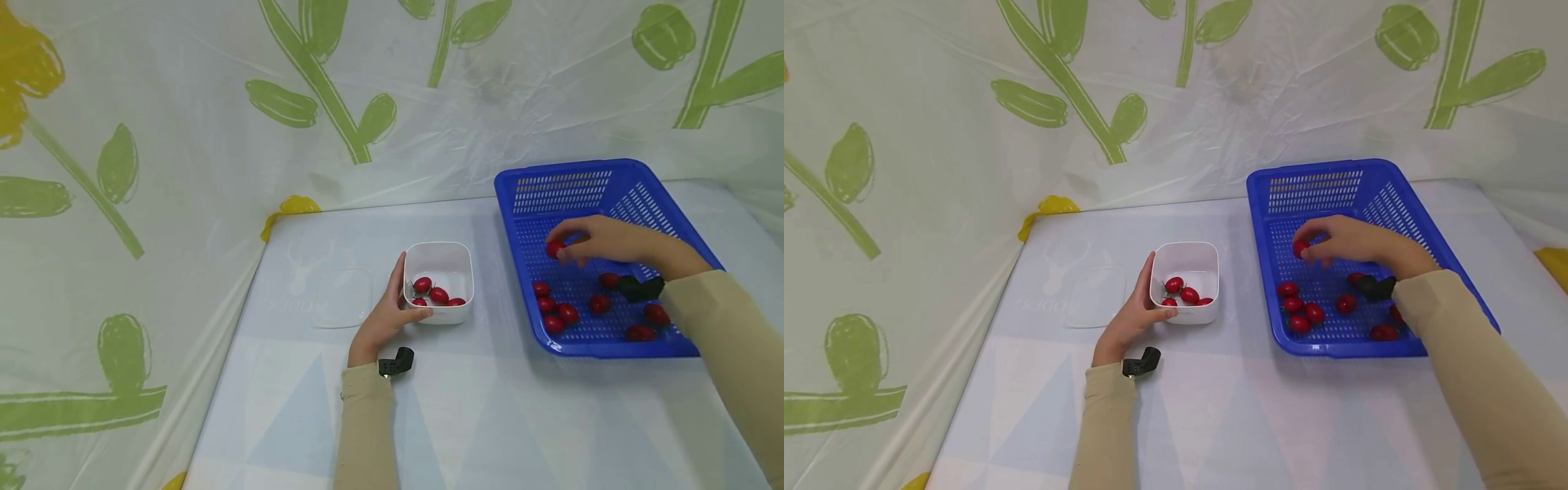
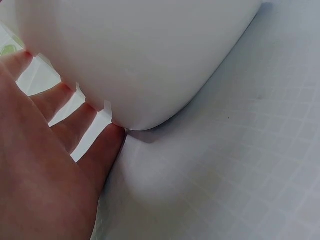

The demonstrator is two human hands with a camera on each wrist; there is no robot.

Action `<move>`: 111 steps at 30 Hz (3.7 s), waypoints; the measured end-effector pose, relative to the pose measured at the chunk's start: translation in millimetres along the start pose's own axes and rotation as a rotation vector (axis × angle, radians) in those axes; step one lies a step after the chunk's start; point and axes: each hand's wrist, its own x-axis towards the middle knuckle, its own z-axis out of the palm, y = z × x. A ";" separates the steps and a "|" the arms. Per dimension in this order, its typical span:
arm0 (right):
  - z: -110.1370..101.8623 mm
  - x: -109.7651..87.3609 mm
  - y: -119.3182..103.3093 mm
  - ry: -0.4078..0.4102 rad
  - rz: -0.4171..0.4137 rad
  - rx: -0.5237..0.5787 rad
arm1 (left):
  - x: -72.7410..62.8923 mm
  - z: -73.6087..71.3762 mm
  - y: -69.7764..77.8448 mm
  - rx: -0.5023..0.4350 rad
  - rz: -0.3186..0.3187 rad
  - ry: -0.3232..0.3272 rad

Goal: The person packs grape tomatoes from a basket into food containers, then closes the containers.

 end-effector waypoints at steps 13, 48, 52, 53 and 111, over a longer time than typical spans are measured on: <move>11.7 -26.9 -53.5 0.240 -0.024 -0.060 | 1.5 2.5 -2.9 -0.033 0.029 0.002; 106.2 -14.7 -121.5 0.631 -0.168 0.384 | 1.0 0.3 -0.2 -0.026 0.025 0.005; 115.3 -8.1 -127.7 0.642 -0.188 0.411 | 0.7 0.1 0.7 -0.014 0.013 0.013; 117.6 -5.8 -128.6 0.646 -0.188 0.412 | 0.6 0.1 0.7 -0.009 0.011 0.014; 172.6 58.7 -109.9 0.808 -0.062 0.042 | 3.1 1.6 0.8 0.014 -0.006 0.016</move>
